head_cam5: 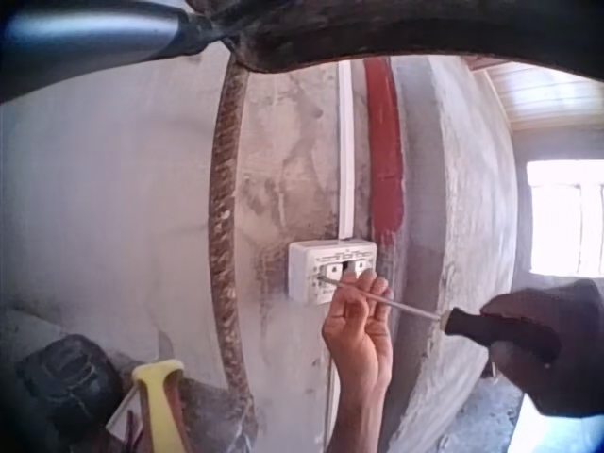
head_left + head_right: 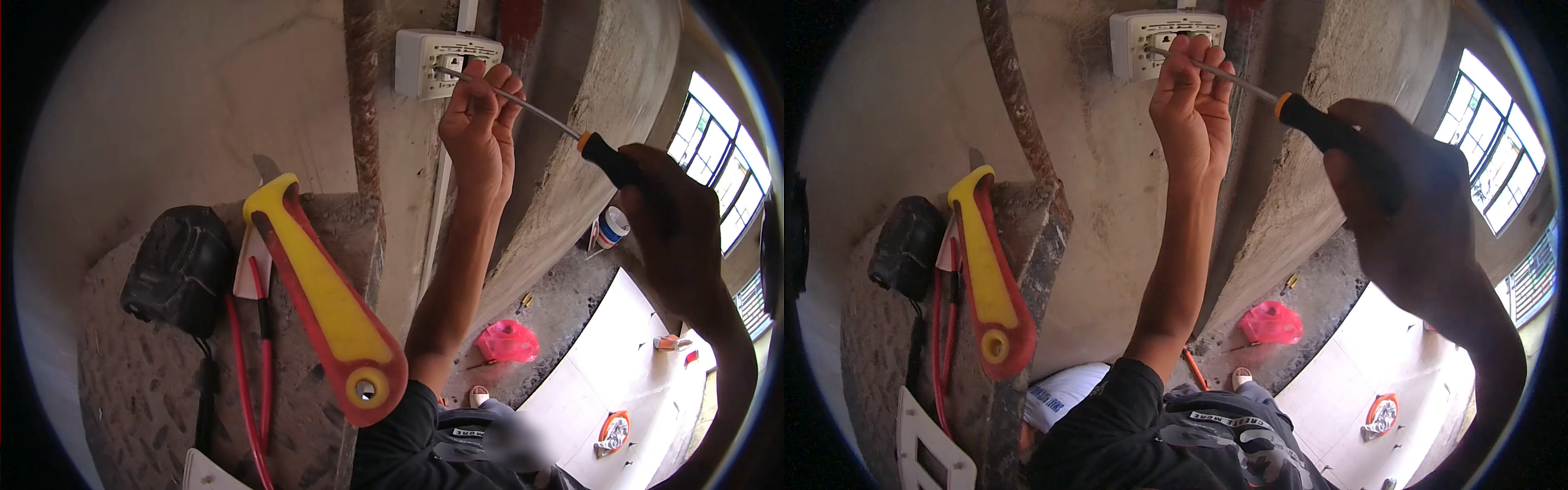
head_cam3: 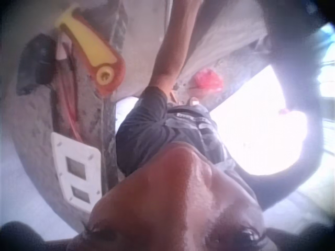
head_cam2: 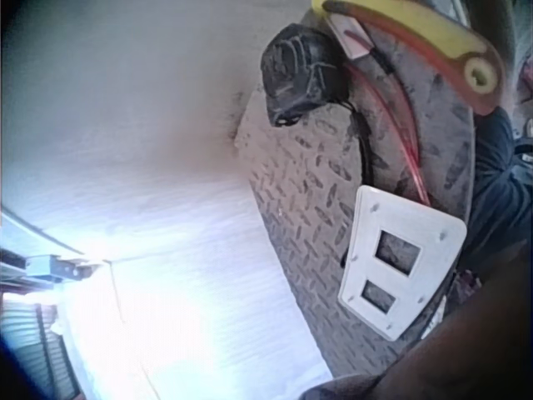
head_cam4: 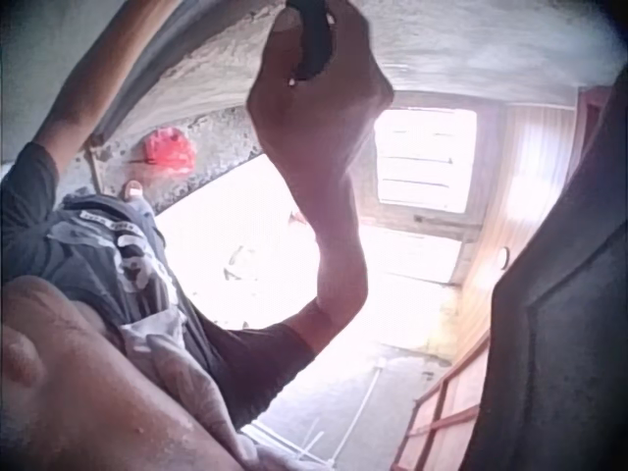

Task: Installing and securing an electrical outlet on a concrete wall using a screwdriver.

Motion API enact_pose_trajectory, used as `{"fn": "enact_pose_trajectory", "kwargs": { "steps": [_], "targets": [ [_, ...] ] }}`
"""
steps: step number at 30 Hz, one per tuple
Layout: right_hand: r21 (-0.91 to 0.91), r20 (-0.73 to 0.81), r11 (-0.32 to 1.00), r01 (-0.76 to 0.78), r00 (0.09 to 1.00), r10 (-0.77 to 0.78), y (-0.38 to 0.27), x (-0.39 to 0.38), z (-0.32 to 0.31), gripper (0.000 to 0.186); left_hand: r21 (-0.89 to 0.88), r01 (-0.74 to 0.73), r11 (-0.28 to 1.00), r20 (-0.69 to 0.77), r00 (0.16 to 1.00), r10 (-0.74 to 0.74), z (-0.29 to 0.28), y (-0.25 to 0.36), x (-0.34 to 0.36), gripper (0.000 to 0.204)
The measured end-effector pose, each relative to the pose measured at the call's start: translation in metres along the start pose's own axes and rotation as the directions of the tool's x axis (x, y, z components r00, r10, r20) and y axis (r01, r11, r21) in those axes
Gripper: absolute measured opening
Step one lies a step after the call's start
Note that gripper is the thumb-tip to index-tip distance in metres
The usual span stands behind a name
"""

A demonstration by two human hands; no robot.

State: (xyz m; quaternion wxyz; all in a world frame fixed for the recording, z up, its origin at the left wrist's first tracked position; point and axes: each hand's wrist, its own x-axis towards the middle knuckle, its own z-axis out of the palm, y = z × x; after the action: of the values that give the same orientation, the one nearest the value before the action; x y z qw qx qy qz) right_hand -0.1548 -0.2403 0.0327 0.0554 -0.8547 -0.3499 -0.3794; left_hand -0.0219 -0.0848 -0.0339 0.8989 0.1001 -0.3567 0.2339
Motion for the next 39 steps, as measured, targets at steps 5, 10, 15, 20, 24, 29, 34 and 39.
{"fn": "enact_pose_trajectory", "kwargs": {
  "steps": [5, 10, 15, 20, 24, 29, 34, 39],
  "targets": [
    [-0.383, 0.141, 0.901, 0.202, 0.977, -0.16, 0.002, 0.007, -0.007, 0.03, 0.022, -0.01, 1.0, -0.023, 1.0, 0.011, -0.008, -0.001, 0.004, 0.021],
    [-0.301, 0.096, 0.936, 0.183, 0.982, -0.161, -0.001, 0.005, -0.007, 0.031, -0.036, -0.022, 0.999, -0.017, 1.0, 0.021, -0.007, -0.006, 0.004, 0.018],
    [-0.041, 0.061, 0.999, 0.01, 0.998, -0.007, -0.003, 0.009, -0.009, 0.04, 0.056, -0.015, 0.998, -0.11, 0.994, 0.021, -0.005, 0.001, 0.003, 0.015],
    [-0.13, 0.106, 0.984, 0.123, 0.988, -0.11, 0.0, -0.002, -0.003, 0.038, 0.045, -0.01, 0.999, -0.142, 0.99, 0.016, -0.002, 0.0, -0.001, 0.017],
    [0.203, 0.282, 0.854, -0.479, 0.864, 0.417, -0.009, 0.015, -0.016, 0.032, 0.065, -0.024, 0.998, -0.152, 0.988, 0.034, -0.001, 0.002, 0.005, 0.019],
    [-0.344, 0.194, 0.934, 0.097, 0.98, -0.031, -0.015, 0.009, -0.01, 0.041, 0.077, 0.011, 0.997, -0.196, 0.981, 0.004, -0.003, 0.004, 0.003, 0.019],
    [0.099, 0.158, 0.962, -0.253, 0.959, 0.236, -0.014, 0.013, -0.011, 0.029, 0.062, 0.015, 0.998, -0.112, 0.994, -0.008, -0.005, 0.003, 0.004, 0.021],
    [-0.101, 0.054, 0.994, 0.046, 0.998, -0.041, -0.008, 0.013, -0.008, 0.027, 0.086, 0.019, 0.996, -0.028, 0.999, -0.016, -0.01, 0.012, 0.009, 0.021]
  ]
}}
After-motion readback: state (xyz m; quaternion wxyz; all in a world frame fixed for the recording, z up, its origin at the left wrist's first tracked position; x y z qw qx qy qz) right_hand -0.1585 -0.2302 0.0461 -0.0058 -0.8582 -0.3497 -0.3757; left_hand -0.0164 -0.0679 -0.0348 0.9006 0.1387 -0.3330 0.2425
